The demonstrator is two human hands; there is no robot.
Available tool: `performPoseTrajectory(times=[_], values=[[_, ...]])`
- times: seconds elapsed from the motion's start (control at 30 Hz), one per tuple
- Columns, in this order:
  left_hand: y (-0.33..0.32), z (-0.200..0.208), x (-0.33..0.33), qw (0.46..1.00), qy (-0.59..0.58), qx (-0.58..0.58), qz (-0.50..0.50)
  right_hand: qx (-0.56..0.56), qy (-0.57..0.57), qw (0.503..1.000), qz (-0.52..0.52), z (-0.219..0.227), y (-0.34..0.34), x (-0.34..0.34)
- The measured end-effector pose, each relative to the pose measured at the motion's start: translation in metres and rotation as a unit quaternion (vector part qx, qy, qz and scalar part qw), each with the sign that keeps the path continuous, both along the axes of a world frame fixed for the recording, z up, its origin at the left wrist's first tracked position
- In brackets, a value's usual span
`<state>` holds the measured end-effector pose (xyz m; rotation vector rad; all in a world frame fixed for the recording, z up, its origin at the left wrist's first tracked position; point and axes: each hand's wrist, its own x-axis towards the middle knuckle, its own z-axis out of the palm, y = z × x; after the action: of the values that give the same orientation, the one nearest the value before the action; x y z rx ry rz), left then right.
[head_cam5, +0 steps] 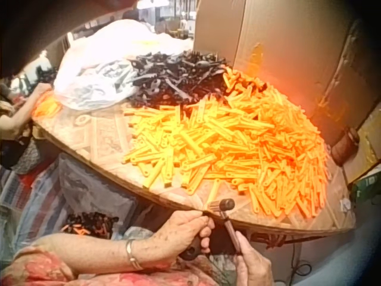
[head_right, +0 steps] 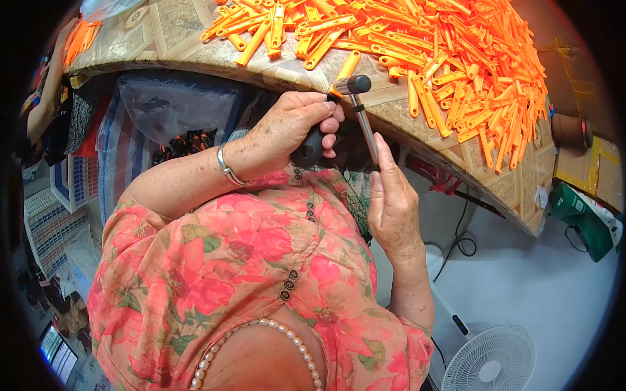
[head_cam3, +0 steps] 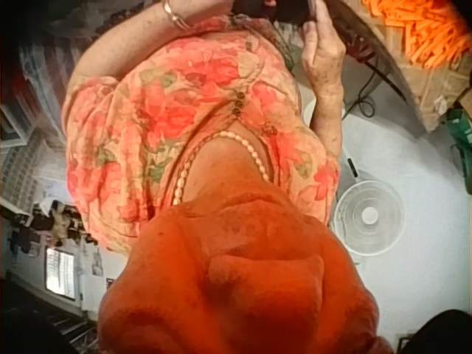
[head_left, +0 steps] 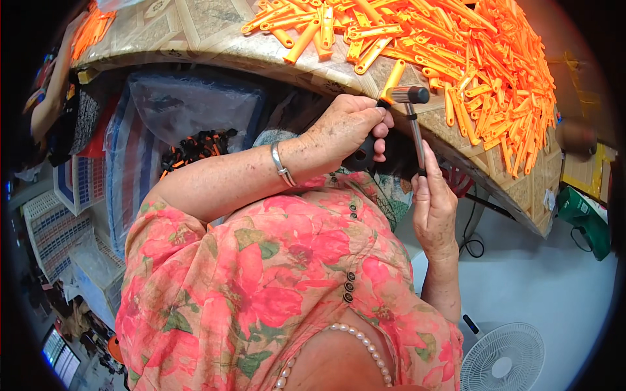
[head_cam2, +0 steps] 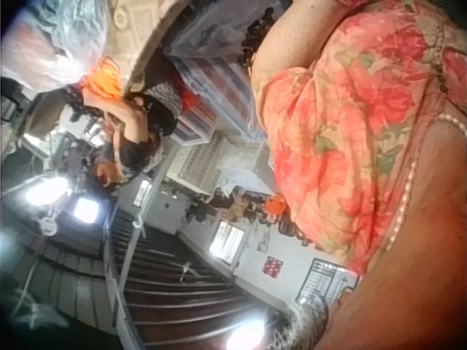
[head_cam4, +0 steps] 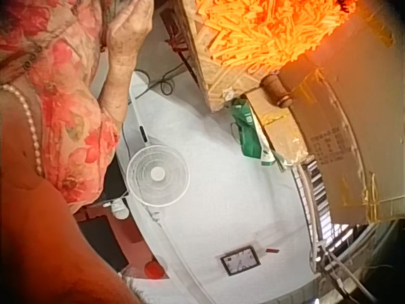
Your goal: The person assembles orange plastic components by inserting them into a black plastic jig and striking them with a hammer to secure the fit. The person repeatedly picks up orange pieces, aligns them in the jig, and uses a hammer to drive them into place, then discards the finished units.
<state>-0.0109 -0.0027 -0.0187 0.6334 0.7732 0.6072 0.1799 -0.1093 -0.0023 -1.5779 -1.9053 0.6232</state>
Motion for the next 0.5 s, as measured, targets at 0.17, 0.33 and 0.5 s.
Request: performPoseTrajectory(times=[0.17,0.33,0.5], values=[[0.0,0.0,0.002,1.0,0.014,0.01,0.004,0.078,0.017,0.997,-0.012,0.002,-0.002,-0.003],[0.001,0.0,0.001,1.0,0.017,0.002,0.005,-0.002,-0.026,1.0,0.017,0.004,0.008,-0.005],[0.0,-0.001,0.002,1.0,0.005,-0.003,0.003,0.003,0.038,0.999,-0.024,0.003,-0.008,-0.001]])
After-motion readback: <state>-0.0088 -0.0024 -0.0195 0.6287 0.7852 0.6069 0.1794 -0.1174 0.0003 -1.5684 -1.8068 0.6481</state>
